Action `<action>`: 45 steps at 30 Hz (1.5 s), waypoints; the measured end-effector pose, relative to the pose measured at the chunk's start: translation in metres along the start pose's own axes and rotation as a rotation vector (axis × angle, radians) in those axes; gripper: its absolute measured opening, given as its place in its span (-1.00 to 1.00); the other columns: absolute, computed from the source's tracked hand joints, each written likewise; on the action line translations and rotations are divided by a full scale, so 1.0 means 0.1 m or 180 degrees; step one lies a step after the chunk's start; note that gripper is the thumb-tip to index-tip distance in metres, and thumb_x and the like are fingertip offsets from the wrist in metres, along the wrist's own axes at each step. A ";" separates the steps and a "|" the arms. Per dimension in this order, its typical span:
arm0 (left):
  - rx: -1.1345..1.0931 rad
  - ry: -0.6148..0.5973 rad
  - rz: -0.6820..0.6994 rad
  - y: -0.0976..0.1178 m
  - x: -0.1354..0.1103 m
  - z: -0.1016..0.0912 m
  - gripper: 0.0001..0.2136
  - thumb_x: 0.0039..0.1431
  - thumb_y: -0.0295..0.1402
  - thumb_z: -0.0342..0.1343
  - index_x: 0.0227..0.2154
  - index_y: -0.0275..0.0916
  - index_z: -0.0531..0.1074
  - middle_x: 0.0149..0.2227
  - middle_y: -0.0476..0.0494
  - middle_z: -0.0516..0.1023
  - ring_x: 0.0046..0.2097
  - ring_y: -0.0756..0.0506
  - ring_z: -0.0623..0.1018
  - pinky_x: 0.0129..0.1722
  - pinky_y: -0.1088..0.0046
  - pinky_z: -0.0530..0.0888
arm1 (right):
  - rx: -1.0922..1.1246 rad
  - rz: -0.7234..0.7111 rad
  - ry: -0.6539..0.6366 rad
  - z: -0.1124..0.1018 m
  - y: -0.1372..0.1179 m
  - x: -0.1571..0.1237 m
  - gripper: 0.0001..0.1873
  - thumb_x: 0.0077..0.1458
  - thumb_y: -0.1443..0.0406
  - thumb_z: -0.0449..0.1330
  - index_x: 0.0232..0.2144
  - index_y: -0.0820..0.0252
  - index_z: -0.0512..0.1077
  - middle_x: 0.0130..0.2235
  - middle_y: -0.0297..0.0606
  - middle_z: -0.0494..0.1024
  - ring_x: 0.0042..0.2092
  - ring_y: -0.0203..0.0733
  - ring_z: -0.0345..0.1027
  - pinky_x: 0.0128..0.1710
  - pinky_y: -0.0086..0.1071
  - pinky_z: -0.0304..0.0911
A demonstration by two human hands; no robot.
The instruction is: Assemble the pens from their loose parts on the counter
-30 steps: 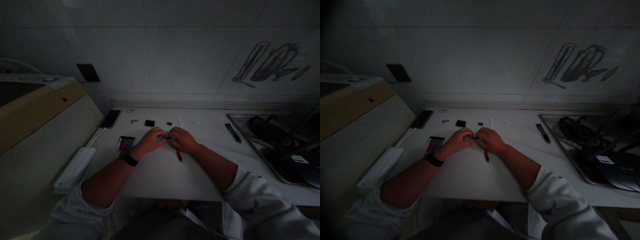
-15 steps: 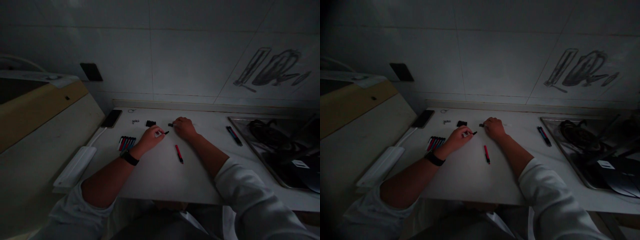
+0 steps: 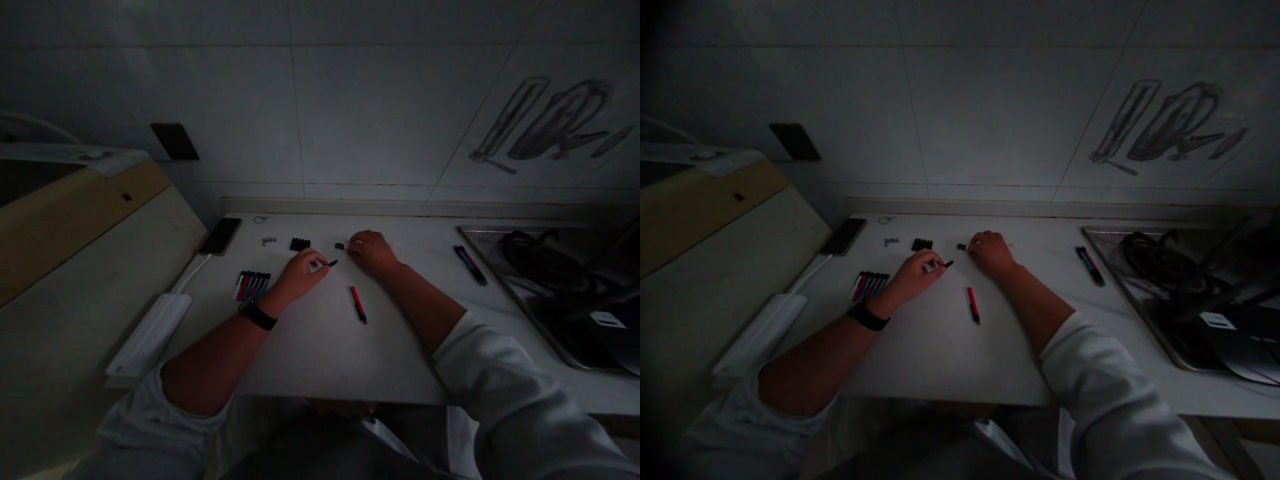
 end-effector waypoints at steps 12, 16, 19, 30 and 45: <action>-0.0062 0.0051 0.0005 0.06 -0.01 -0.03 -0.92 0.26 -0.33 0.20 -0.26 -0.21 0.53 -0.18 -0.11 0.52 -0.17 -0.07 0.54 -0.22 0.40 0.49 | 0.2667 0.0294 0.0532 -0.14 -0.25 -0.10 -0.80 0.22 0.19 0.20 -0.16 0.11 0.52 -0.14 -0.19 0.62 -0.15 -0.16 0.49 -0.05 -0.25 0.37; -0.0198 0.0072 0.0000 0.06 0.00 -0.03 -0.92 0.27 -0.33 0.21 -0.26 -0.22 0.53 -0.18 -0.11 0.52 -0.17 -0.06 0.54 -0.22 0.41 0.50 | 0.3652 0.0587 0.0593 -0.11 -0.35 -0.08 -0.74 0.14 0.07 0.28 -0.25 0.09 0.46 -0.26 -0.28 0.57 -0.20 -0.19 0.47 -0.11 -0.27 0.38; -0.0260 0.0113 0.0000 0.07 0.00 -0.04 -0.92 0.25 -0.34 0.22 -0.24 -0.22 0.53 -0.18 -0.11 0.52 -0.16 -0.07 0.55 -0.20 0.41 0.50 | 0.3956 0.0620 0.0548 -0.11 -0.40 -0.07 -0.72 0.09 0.06 0.33 -0.28 0.10 0.46 -0.27 -0.29 0.56 -0.21 -0.20 0.46 -0.11 -0.27 0.38; -0.0401 0.0136 -0.0067 0.09 0.00 -0.05 -0.90 0.26 -0.30 0.20 -0.27 -0.22 0.53 -0.20 -0.12 0.52 -0.15 -0.09 0.55 -0.17 0.37 0.51 | 0.3544 0.0489 0.0525 -0.18 -0.43 -0.10 -0.76 0.11 0.09 0.33 -0.28 0.12 0.54 -0.28 -0.28 0.62 -0.22 -0.19 0.50 -0.11 -0.27 0.40; -0.0594 0.0147 -0.0272 0.04 0.01 -0.05 -0.85 0.28 -0.26 0.18 -0.19 -0.22 0.52 -0.14 -0.14 0.57 -0.12 -0.09 0.57 -0.13 0.35 0.53 | 0.0979 0.1482 0.0174 -0.22 0.52 -0.16 -0.74 0.24 0.28 0.24 -0.03 0.09 0.57 -0.13 -0.22 0.68 -0.16 -0.15 0.54 -0.06 -0.29 0.36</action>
Point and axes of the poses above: each hand's wrist, its own x-axis towards the middle knuckle, its own z-axis out of the palm, y = z × x, the point moved 3 cm from there along x, towards the middle knuckle
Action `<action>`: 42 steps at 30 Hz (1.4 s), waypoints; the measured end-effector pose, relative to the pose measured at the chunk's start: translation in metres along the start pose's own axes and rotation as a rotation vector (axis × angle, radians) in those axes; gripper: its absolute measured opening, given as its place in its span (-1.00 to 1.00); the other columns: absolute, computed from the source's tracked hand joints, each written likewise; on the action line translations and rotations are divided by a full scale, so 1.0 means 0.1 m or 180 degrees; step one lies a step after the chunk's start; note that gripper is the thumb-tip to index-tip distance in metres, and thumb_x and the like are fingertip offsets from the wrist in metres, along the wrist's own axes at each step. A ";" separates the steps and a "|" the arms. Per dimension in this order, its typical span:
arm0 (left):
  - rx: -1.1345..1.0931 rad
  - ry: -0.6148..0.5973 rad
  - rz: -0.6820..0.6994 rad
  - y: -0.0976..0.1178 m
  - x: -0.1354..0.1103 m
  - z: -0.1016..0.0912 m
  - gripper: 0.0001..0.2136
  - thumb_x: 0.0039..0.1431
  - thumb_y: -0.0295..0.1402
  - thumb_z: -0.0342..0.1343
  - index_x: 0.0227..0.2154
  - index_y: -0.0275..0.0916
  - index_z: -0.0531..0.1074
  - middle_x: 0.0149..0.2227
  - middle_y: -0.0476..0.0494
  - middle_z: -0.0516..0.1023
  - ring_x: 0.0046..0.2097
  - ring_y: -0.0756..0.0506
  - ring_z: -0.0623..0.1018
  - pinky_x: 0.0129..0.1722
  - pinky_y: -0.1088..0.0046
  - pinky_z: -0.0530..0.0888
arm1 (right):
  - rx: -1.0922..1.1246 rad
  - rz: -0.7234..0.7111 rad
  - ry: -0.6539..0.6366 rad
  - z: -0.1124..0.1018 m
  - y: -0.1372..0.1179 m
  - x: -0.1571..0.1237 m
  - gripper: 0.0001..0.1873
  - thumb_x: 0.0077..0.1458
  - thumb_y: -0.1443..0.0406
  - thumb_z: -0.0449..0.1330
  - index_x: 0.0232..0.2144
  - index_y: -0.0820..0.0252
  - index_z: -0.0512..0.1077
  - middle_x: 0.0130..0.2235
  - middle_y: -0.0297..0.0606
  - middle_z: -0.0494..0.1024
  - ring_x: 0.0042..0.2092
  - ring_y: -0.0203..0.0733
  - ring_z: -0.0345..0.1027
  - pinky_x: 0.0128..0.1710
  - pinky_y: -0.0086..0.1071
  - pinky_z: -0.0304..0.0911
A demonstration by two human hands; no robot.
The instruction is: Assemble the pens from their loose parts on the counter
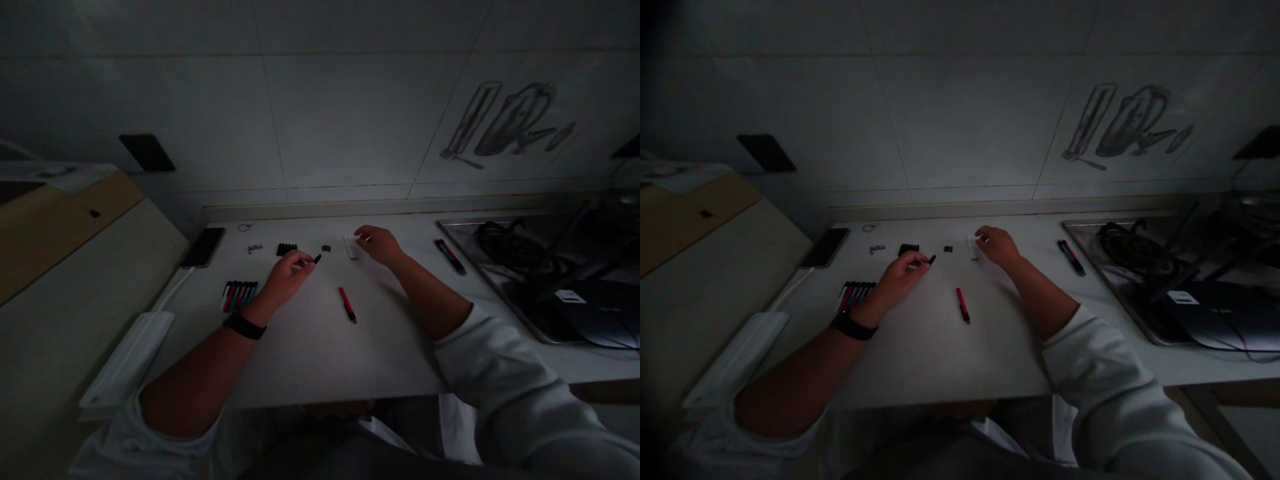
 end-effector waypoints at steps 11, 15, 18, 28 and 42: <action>0.0047 -0.0053 -0.0019 0.02 -0.01 0.02 -0.87 0.28 -0.28 0.18 -0.20 -0.20 0.51 -0.14 -0.13 0.57 -0.13 -0.09 0.57 -0.11 0.33 0.56 | -0.0504 0.0336 -0.0301 0.25 0.06 -0.01 -0.63 0.17 0.28 0.27 0.04 0.11 0.54 -0.10 -0.14 0.68 -0.08 -0.07 0.53 -0.11 -0.29 0.37; 0.0016 -0.0076 -0.0009 0.03 -0.01 0.02 -0.88 0.28 -0.29 0.18 -0.21 -0.20 0.51 -0.14 -0.12 0.57 -0.13 -0.08 0.57 -0.11 0.34 0.55 | -0.0498 0.0324 -0.0391 0.25 0.06 0.00 -0.62 0.14 0.31 0.27 0.03 0.13 0.55 -0.10 -0.14 0.69 -0.10 -0.08 0.53 -0.11 -0.30 0.36; 0.0036 -0.0087 -0.0026 0.02 -0.01 0.01 -0.88 0.28 -0.28 0.18 -0.21 -0.21 0.51 -0.14 -0.13 0.56 -0.13 -0.08 0.57 -0.11 0.34 0.55 | -0.0560 0.0323 -0.0506 0.22 0.07 0.00 -0.57 0.12 0.34 0.27 0.06 0.13 0.53 -0.09 -0.15 0.69 -0.08 -0.08 0.53 -0.09 -0.31 0.36; 0.0076 -0.0105 0.0012 0.03 -0.01 0.01 -0.88 0.29 -0.29 0.18 -0.20 -0.21 0.52 -0.14 -0.14 0.57 -0.12 -0.09 0.56 -0.14 0.36 0.53 | -0.1260 -0.0344 -0.1027 0.06 0.08 -0.01 -0.74 0.14 0.40 0.25 -0.15 0.10 0.66 -0.05 -0.06 0.66 -0.05 0.04 0.52 -0.11 -0.26 0.33; 0.0114 0.0023 -0.0053 0.02 0.00 -0.01 -0.88 0.27 -0.28 0.20 -0.21 -0.21 0.52 -0.19 -0.11 0.61 -0.17 -0.09 0.60 -0.14 0.35 0.54 | -0.1094 -0.1366 -0.1453 -0.08 -0.59 -0.34 -0.80 0.31 0.38 0.11 -0.16 0.20 0.54 -0.10 -0.07 0.62 -0.10 -0.06 0.47 -0.13 -0.30 0.20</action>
Point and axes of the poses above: each hand's wrist, its own x-axis towards the middle knuckle, its own z-axis out of the palm, y = z × x, the point moved 3 cm from there along x, towards the middle knuckle
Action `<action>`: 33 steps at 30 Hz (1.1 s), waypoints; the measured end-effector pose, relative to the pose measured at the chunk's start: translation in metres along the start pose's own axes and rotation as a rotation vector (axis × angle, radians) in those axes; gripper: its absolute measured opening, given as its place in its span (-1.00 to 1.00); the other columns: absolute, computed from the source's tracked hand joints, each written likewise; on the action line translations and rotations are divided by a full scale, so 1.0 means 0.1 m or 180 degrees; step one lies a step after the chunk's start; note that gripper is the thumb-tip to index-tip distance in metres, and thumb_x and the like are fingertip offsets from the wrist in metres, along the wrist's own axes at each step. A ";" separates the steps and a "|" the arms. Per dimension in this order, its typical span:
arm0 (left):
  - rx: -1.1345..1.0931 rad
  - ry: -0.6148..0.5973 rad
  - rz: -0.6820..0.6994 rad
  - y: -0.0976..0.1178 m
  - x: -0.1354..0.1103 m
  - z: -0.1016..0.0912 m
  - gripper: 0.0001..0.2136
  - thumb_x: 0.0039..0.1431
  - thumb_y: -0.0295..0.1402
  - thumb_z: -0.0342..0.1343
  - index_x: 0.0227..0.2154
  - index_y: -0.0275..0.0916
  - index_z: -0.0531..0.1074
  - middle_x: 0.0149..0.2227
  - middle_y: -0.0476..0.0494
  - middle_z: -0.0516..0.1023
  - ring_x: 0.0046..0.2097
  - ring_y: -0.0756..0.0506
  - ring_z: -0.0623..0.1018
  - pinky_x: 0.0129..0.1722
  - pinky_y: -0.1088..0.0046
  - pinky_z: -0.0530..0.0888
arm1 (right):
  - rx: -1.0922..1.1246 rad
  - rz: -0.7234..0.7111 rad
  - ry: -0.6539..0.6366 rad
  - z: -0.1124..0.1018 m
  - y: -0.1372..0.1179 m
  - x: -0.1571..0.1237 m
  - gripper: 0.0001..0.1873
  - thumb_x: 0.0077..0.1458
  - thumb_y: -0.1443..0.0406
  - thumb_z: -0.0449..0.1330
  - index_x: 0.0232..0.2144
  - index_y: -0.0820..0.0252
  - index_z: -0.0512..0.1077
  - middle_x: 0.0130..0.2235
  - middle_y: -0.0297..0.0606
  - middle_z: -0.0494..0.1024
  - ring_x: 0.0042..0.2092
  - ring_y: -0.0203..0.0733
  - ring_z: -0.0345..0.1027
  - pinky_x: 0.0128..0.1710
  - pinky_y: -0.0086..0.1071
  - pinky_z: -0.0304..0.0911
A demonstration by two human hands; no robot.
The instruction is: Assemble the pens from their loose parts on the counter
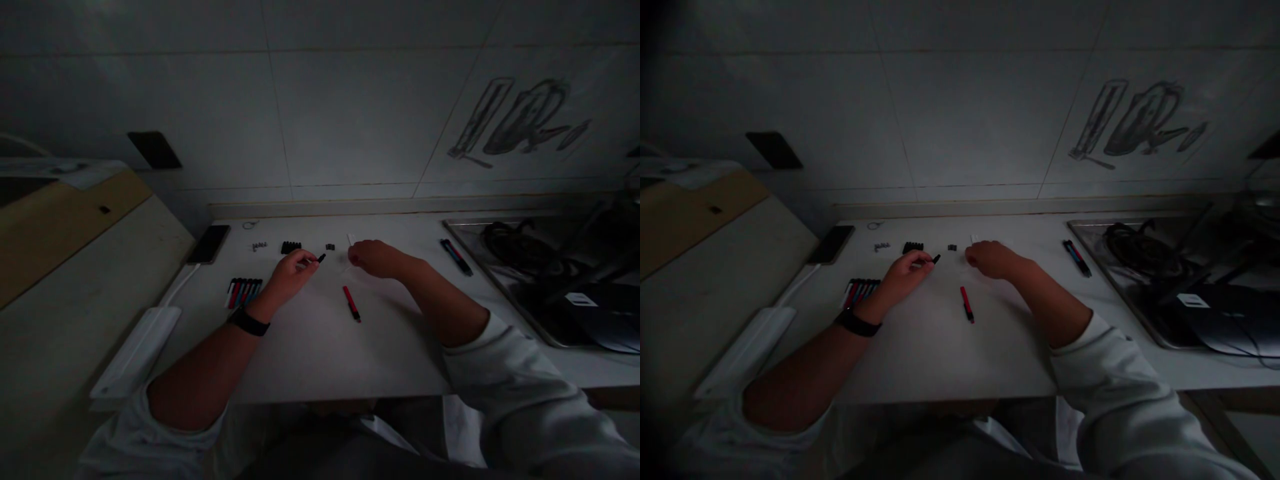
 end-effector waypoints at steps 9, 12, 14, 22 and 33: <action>0.0464 0.0169 0.0328 0.03 -0.02 -0.02 -0.94 0.27 -0.34 0.22 -0.23 -0.17 0.51 -0.21 -0.09 0.66 -0.16 -0.11 0.64 -0.08 0.30 0.55 | 0.0542 -0.0501 0.1409 -0.30 -0.22 -0.05 -0.84 0.35 0.33 0.14 -0.15 0.17 0.54 -0.16 -0.13 0.61 -0.14 -0.10 0.43 -0.08 -0.30 0.22; 0.0541 0.0177 0.0444 0.03 -0.02 -0.01 -0.95 0.26 -0.37 0.23 -0.24 -0.17 0.51 -0.22 -0.08 0.66 -0.15 -0.11 0.64 -0.07 0.29 0.56 | 0.0523 -0.0512 0.1457 -0.30 -0.23 -0.06 -0.83 0.35 0.33 0.14 -0.17 0.16 0.55 -0.18 -0.14 0.61 -0.15 -0.11 0.43 -0.10 -0.30 0.23; 0.0560 0.0183 0.0466 0.03 -0.02 -0.01 -0.95 0.26 -0.38 0.24 -0.24 -0.17 0.51 -0.23 -0.07 0.66 -0.16 -0.11 0.64 -0.07 0.30 0.56 | 0.0512 -0.0545 0.1429 -0.30 -0.24 -0.06 -0.83 0.35 0.33 0.14 -0.18 0.16 0.56 -0.18 -0.15 0.61 -0.15 -0.11 0.44 -0.09 -0.30 0.23; 0.0645 0.0173 0.0477 0.06 -0.03 -0.02 -0.95 0.27 -0.41 0.24 -0.23 -0.18 0.52 -0.23 -0.07 0.66 -0.17 -0.10 0.64 -0.08 0.31 0.56 | 0.0414 -0.0585 0.1403 -0.28 -0.23 -0.06 -0.81 0.37 0.32 0.13 -0.17 0.16 0.56 -0.18 -0.14 0.62 -0.11 -0.10 0.45 -0.08 -0.29 0.23; 0.0853 0.0091 0.0589 0.11 -0.03 -0.01 -0.95 0.25 -0.40 0.28 -0.26 -0.17 0.53 -0.23 -0.08 0.66 -0.16 -0.12 0.63 -0.08 0.30 0.54 | 0.0184 -0.0654 0.1530 -0.22 -0.32 -0.03 -0.78 0.39 0.28 0.14 -0.17 0.14 0.60 -0.19 -0.15 0.62 -0.16 -0.11 0.42 -0.13 -0.28 0.15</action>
Point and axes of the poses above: each hand's wrist, its own x-axis towards the middle knuckle, its own z-axis out of the palm, y = z × x, the point moved 3 cm from there along x, towards the middle knuckle
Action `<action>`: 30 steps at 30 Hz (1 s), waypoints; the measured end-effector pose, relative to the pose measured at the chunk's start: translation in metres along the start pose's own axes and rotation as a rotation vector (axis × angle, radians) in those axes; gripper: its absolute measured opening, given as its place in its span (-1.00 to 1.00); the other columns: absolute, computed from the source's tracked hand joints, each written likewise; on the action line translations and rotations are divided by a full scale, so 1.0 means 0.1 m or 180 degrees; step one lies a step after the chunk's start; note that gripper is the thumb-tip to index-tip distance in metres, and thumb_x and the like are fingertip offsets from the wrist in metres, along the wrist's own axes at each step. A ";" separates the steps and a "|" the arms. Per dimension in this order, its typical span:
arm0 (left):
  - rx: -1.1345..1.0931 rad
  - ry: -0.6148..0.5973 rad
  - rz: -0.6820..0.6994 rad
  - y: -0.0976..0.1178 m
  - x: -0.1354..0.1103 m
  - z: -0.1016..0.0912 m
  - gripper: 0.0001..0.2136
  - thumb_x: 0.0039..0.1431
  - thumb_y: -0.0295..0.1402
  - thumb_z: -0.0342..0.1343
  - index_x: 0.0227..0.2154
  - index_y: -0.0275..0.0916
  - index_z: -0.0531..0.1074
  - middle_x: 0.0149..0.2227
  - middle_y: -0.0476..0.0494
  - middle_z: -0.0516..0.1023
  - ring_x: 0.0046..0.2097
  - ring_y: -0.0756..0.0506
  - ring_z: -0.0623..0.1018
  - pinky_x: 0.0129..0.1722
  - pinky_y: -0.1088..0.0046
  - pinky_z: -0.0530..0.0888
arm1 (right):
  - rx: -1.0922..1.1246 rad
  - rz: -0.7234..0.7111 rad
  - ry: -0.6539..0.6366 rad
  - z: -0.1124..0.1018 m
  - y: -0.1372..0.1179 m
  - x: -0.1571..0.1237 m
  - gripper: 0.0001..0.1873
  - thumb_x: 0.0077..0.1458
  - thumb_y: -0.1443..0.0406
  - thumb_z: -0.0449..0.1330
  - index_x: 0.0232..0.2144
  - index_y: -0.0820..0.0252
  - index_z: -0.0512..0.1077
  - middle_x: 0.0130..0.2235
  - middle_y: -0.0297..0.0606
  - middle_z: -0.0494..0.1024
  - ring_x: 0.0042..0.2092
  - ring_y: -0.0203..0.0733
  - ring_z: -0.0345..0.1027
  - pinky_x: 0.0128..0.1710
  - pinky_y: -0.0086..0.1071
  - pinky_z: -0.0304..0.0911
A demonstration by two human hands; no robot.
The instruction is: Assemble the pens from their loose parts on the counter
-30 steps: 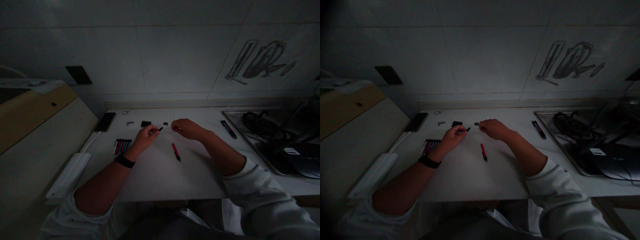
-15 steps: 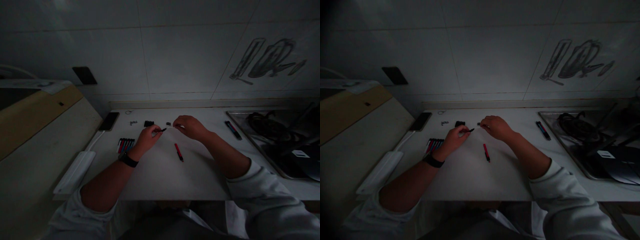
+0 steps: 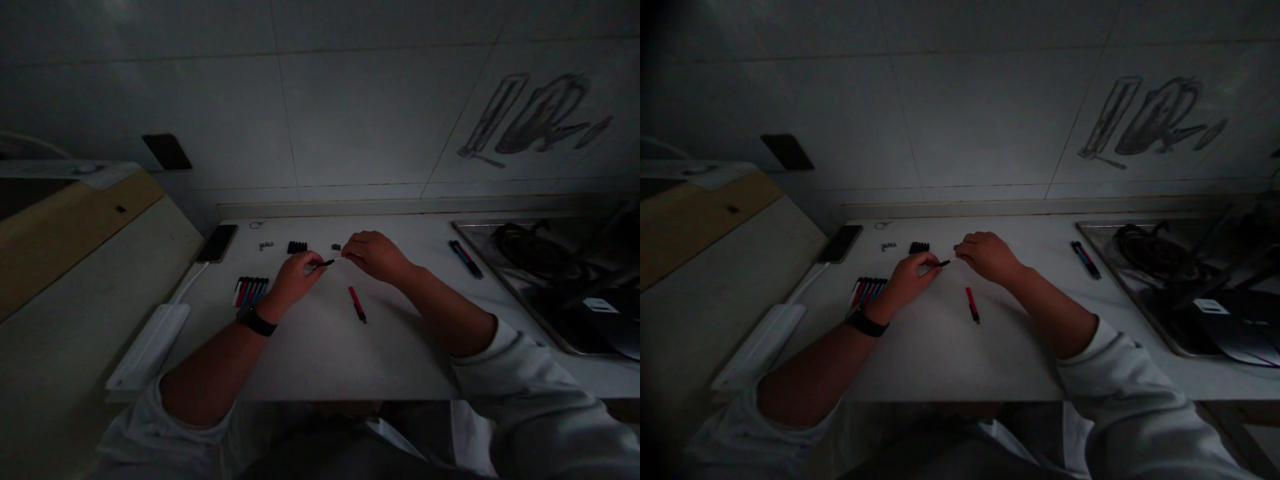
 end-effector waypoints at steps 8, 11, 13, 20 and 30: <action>0.0086 -0.0030 0.0090 0.04 -0.01 0.01 -0.95 0.24 -0.39 0.29 -0.27 -0.17 0.53 -0.24 -0.09 0.65 -0.17 -0.13 0.61 -0.08 0.27 0.53 | 0.0095 -0.0005 0.0005 0.07 -0.06 0.00 -0.81 0.37 0.31 0.18 -0.06 0.13 0.57 -0.13 -0.15 0.67 -0.12 -0.08 0.49 -0.06 -0.23 0.19; 0.0083 -0.0037 0.0101 0.04 0.00 0.01 -0.96 0.25 -0.38 0.28 -0.27 -0.17 0.53 -0.24 -0.09 0.65 -0.17 -0.13 0.61 -0.08 0.27 0.54 | -0.0019 0.0018 -0.0030 0.07 -0.06 -0.01 -0.81 0.36 0.31 0.18 -0.07 0.11 0.58 -0.11 -0.15 0.68 -0.11 -0.07 0.50 -0.05 -0.22 0.19; 0.0082 -0.0069 0.0145 0.04 -0.01 0.02 -0.95 0.24 -0.39 0.29 -0.26 -0.16 0.53 -0.24 -0.09 0.65 -0.16 -0.13 0.61 -0.07 0.26 0.54 | -0.0018 -0.0019 -0.0066 0.08 -0.08 -0.01 -0.82 0.36 0.31 0.19 -0.07 0.10 0.58 -0.09 -0.15 0.68 -0.10 -0.06 0.50 -0.05 -0.22 0.19; -0.0026 -0.0008 0.0149 0.01 -0.02 0.03 -0.94 0.26 -0.39 0.28 -0.23 -0.17 0.53 -0.22 -0.09 0.65 -0.15 -0.12 0.62 -0.06 0.28 0.54 | 0.0145 0.0072 -0.0063 0.07 -0.09 -0.02 -0.73 0.35 0.21 0.22 0.05 0.12 0.52 -0.07 -0.10 0.66 -0.07 -0.02 0.49 -0.02 -0.20 0.21; 0.0017 -0.0009 0.0176 0.01 -0.01 0.02 -0.96 0.27 -0.38 0.26 -0.25 -0.17 0.52 -0.23 -0.08 0.64 -0.15 -0.12 0.61 -0.06 0.28 0.53 | 0.0088 0.0072 -0.0139 -0.01 -0.01 -0.01 -0.85 0.33 0.26 0.19 -0.19 0.15 0.56 -0.11 -0.11 0.60 -0.09 -0.05 0.42 -0.03 -0.22 0.19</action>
Point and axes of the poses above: each hand's wrist, its own x-axis towards the middle knuckle, its own z-axis out of the palm, y = z × x, the point moved 3 cm from there along x, towards the middle knuckle
